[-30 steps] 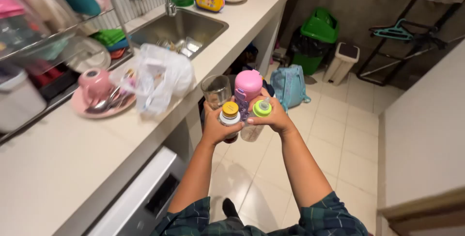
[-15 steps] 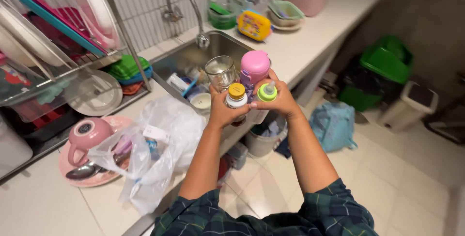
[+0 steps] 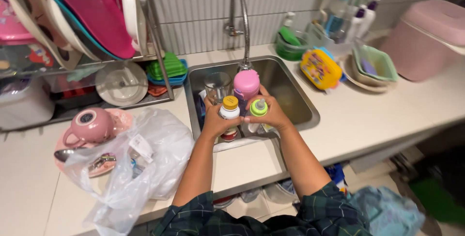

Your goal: Clearing items from a table, washing them, and wiping the table surface.

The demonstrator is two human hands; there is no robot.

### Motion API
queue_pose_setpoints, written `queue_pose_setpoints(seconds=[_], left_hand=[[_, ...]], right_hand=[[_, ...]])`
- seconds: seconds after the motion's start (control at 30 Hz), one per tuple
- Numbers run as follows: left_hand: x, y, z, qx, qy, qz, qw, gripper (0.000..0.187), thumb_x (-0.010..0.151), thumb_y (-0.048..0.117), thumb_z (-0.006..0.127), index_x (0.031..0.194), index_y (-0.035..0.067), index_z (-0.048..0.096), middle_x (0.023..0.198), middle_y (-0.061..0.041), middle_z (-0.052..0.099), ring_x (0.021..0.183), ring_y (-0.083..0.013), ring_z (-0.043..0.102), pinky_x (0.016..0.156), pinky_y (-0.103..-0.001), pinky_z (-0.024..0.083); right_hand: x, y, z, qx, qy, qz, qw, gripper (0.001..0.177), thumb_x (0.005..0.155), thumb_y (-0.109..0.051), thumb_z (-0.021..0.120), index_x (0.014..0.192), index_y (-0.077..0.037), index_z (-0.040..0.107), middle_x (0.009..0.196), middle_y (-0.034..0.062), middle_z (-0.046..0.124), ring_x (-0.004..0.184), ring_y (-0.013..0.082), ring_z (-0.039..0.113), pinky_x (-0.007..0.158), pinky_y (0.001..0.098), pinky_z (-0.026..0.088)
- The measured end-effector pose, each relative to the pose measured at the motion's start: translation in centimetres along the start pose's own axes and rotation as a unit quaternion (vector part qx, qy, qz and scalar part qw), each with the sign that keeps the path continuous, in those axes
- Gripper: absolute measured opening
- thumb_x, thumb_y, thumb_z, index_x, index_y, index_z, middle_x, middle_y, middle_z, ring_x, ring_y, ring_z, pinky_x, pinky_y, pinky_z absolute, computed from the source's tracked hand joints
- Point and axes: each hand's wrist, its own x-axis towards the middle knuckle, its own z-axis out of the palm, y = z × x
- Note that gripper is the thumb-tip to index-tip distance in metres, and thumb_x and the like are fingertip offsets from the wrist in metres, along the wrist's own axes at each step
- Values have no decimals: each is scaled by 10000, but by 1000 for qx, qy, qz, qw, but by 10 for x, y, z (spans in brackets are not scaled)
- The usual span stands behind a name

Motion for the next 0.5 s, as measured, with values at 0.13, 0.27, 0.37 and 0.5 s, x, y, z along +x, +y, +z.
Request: queue_pose_setpoints(seconds=[0.13, 0.27, 0.37, 0.5], left_hand=[[4, -26, 5, 14, 43, -59, 997, 661, 452, 343, 1014, 982, 21, 785, 1467, -273, 293, 1438, -414, 300, 1249, -470, 187], [-1, -47, 2, 22, 60, -116, 991, 740, 404, 325, 1023, 1033, 13, 790, 1513, -256, 295, 1441, -402, 341, 1253, -451, 200], [-4, -33, 3, -4, 59, -161, 985, 990, 398, 276, 1038, 1219, -48, 590, 1451, -249, 367, 1407, -372, 402, 1237, -443, 247], [-1, -39, 4, -51, 58, -213, 974, 1221, 426, 274, 1065, 1369, -65, 368, 1316, -214, 514, 1315, -327, 520, 1172, -463, 362]], right_hand=[[10, 34, 3, 52, -43, 20, 998, 445, 520, -168, 1035, 891, -122, 793, 1347, 146, 531, 1384, 265, 448, 1206, 427, 224], [10, 52, 9, 78, -79, 42, 993, 408, 552, -167, 1011, 888, -117, 785, 1246, 115, 541, 1340, 240, 465, 1192, 403, 245], [7, 80, 8, 96, -91, 73, 988, 398, 564, -148, 1006, 888, -100, 781, 1219, 123, 554, 1319, 263, 471, 1189, 431, 257], [8, 90, 7, 103, -83, 124, 983, 396, 579, -135, 1004, 898, -81, 778, 1255, 141, 559, 1345, 303, 449, 1190, 483, 260]])
